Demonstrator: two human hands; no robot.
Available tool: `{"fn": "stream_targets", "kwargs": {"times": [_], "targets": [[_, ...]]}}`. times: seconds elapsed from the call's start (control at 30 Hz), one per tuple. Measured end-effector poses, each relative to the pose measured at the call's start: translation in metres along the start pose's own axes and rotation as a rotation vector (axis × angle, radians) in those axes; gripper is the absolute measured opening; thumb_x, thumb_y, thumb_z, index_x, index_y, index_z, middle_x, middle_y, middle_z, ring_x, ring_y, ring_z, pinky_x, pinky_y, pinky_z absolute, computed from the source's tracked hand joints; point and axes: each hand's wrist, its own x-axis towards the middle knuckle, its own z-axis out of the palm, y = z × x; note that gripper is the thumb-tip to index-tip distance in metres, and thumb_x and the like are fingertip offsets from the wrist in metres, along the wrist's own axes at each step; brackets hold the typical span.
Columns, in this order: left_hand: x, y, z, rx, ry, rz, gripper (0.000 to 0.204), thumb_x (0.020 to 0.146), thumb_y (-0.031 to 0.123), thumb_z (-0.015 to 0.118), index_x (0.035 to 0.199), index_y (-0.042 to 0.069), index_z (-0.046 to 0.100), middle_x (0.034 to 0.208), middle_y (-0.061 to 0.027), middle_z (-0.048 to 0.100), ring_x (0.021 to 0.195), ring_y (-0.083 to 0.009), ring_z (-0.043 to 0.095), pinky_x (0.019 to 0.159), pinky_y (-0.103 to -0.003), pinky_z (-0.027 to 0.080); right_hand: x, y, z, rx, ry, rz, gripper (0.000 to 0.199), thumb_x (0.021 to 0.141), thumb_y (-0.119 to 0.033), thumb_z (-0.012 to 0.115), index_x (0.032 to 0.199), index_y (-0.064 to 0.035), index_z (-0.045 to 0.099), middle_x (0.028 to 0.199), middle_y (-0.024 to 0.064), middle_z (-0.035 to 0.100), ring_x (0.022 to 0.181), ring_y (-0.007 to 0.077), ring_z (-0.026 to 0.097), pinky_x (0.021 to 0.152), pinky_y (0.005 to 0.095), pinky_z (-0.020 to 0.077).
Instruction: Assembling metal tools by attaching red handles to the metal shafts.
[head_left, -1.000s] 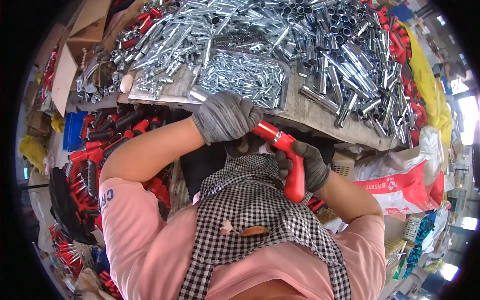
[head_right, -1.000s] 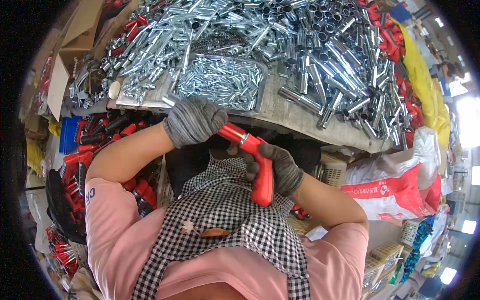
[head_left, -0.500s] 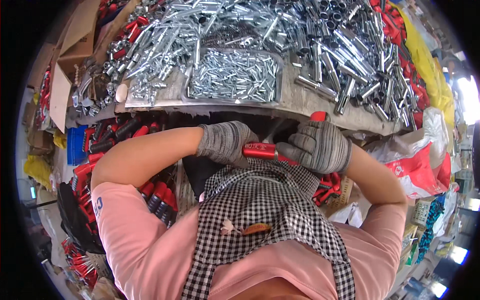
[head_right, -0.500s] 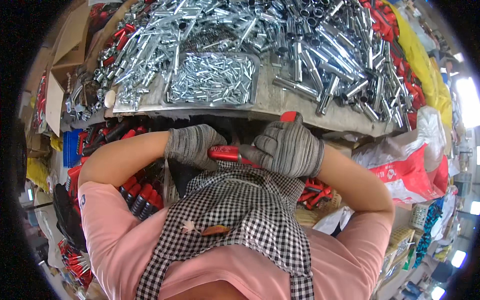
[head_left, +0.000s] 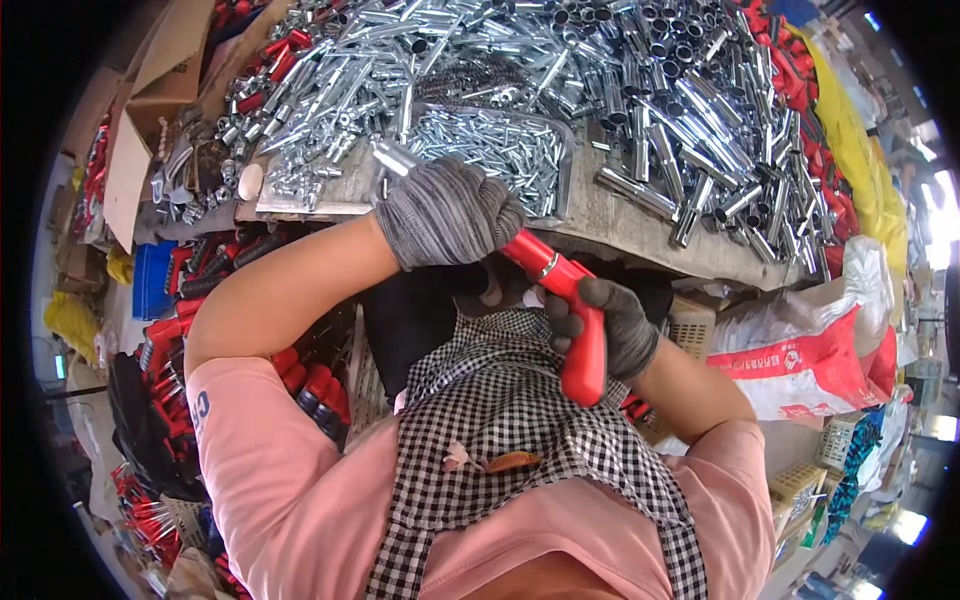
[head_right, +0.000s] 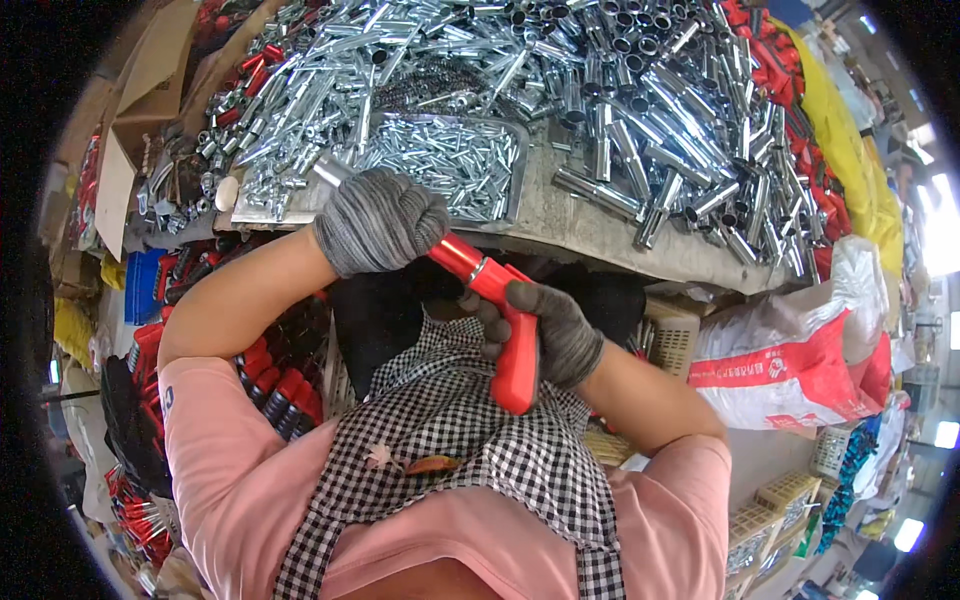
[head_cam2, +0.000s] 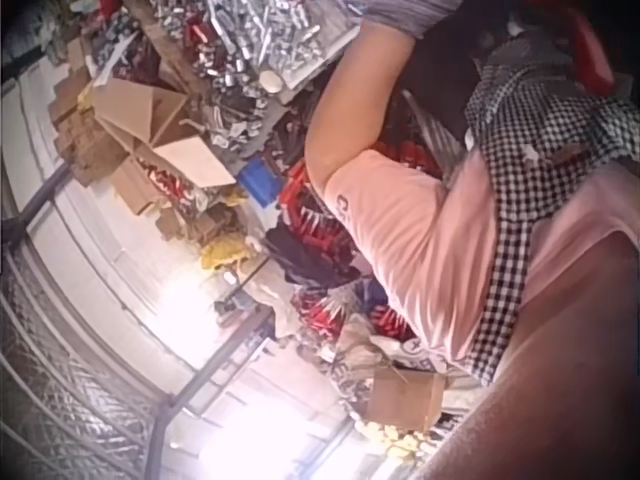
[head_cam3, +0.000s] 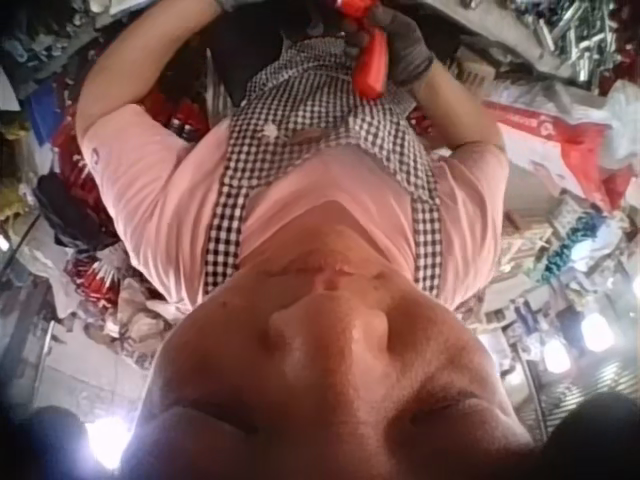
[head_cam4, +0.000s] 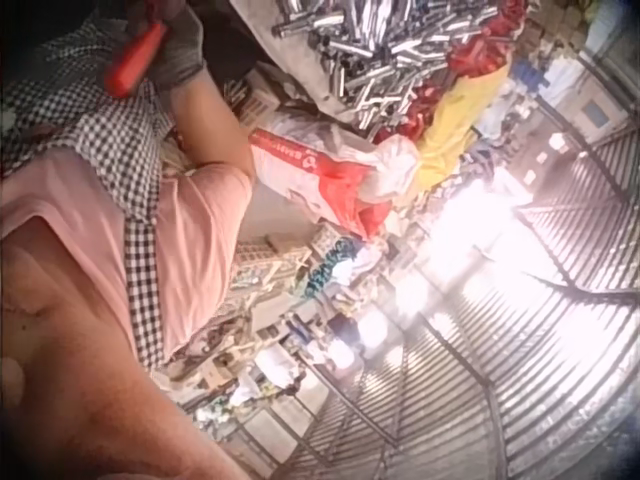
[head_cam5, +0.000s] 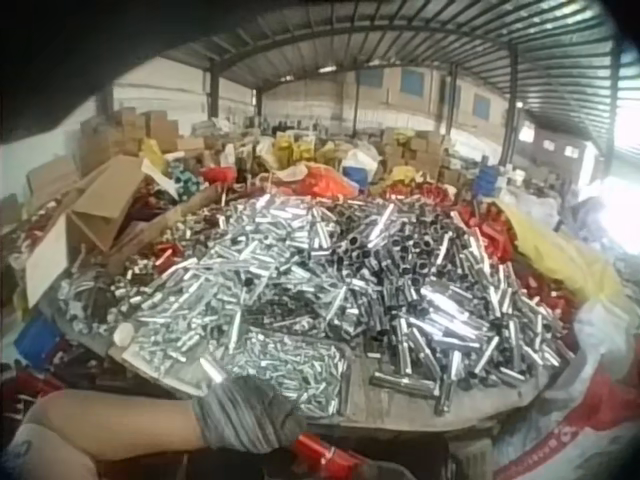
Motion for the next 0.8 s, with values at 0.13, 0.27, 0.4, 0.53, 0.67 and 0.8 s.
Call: {"fn": "stream_targets", "kwargs": {"times": [0.13, 0.27, 0.4, 0.53, 0.67, 0.8], "targets": [[0.005, 0.002, 0.003, 0.028, 0.164, -0.022, 0.037, 0.074, 0.031, 0.06, 0.101, 0.007, 0.06, 0.078, -0.0091, 0.06, 0.069, -0.0275, 0.062, 0.059, -0.041, 0.05, -0.01, -0.021, 0.007, -0.356, 0.045, -0.262, 0.059, 0.068, -0.035, 0.078, 0.11, -0.0001, 0.056, 0.084, 0.0039, 0.061, 0.063, 0.0119, 0.057, 0.059, 0.0291, 0.0493], [0.013, -0.002, -0.008, -1.119, -0.496, -0.206, 0.036, 0.07, 0.023, 0.067, 0.102, 0.007, 0.061, 0.072, -0.0108, 0.064, 0.065, -0.0211, 0.063, 0.06, -0.036, 0.049, -0.022, -0.054, 0.008, -2.156, 0.032, -0.745, 0.042, 0.065, -0.024, 0.076, 0.102, -0.01, 0.063, 0.081, 0.0066, 0.06, 0.064, 0.0201, 0.06, 0.06, 0.033, 0.05], [0.006, 0.033, 0.01, -1.462, -1.222, -0.313, 0.031, 0.07, 0.023, 0.067, 0.092, 0.002, 0.061, 0.063, -0.0101, 0.062, 0.05, -0.0185, 0.058, 0.05, -0.031, 0.046, -0.024, -0.058, 0.004, -2.363, -0.48, -1.203, 0.037, 0.067, -0.018, 0.071, 0.102, -0.0076, 0.064, 0.077, 0.0083, 0.059, 0.067, 0.0245, 0.061, 0.063, 0.0363, 0.0514], [0.006, 0.046, 0.01, -0.589, -0.798, -0.486, 0.038, 0.074, 0.032, 0.07, 0.093, 0.001, 0.058, 0.072, -0.019, 0.064, 0.066, -0.0307, 0.064, 0.057, -0.042, 0.05, -0.023, -0.022, -0.01, -1.617, 0.095, -0.6, 0.043, 0.064, -0.016, 0.075, 0.103, -0.0042, 0.062, 0.078, 0.007, 0.058, 0.068, 0.0229, 0.06, 0.072, 0.0367, 0.0524], [-0.006, 0.051, 0.012, -0.234, -0.266, -0.356, 0.042, 0.079, 0.034, 0.065, 0.096, -0.002, 0.052, 0.067, -0.0193, 0.061, 0.067, -0.0321, 0.064, 0.056, -0.045, 0.05, -0.02, -0.019, -0.018, -1.044, 0.19, -0.342, 0.041, 0.067, -0.012, 0.071, 0.106, -0.0025, 0.061, 0.078, 0.0053, 0.059, 0.069, 0.0208, 0.06, 0.066, 0.0347, 0.0512], [-0.009, 0.04, 0.026, -1.492, -0.945, -0.469, 0.038, 0.068, 0.03, 0.069, 0.093, 0.002, 0.063, 0.074, -0.0179, 0.064, 0.064, -0.0293, 0.064, 0.057, -0.041, 0.05, -0.016, -0.022, -0.014, -1.254, 0.175, -0.347, 0.04, 0.067, -0.011, 0.068, 0.105, -0.0026, 0.061, 0.077, 0.0052, 0.059, 0.068, 0.0217, 0.06, 0.065, 0.0341, 0.0512]]}}
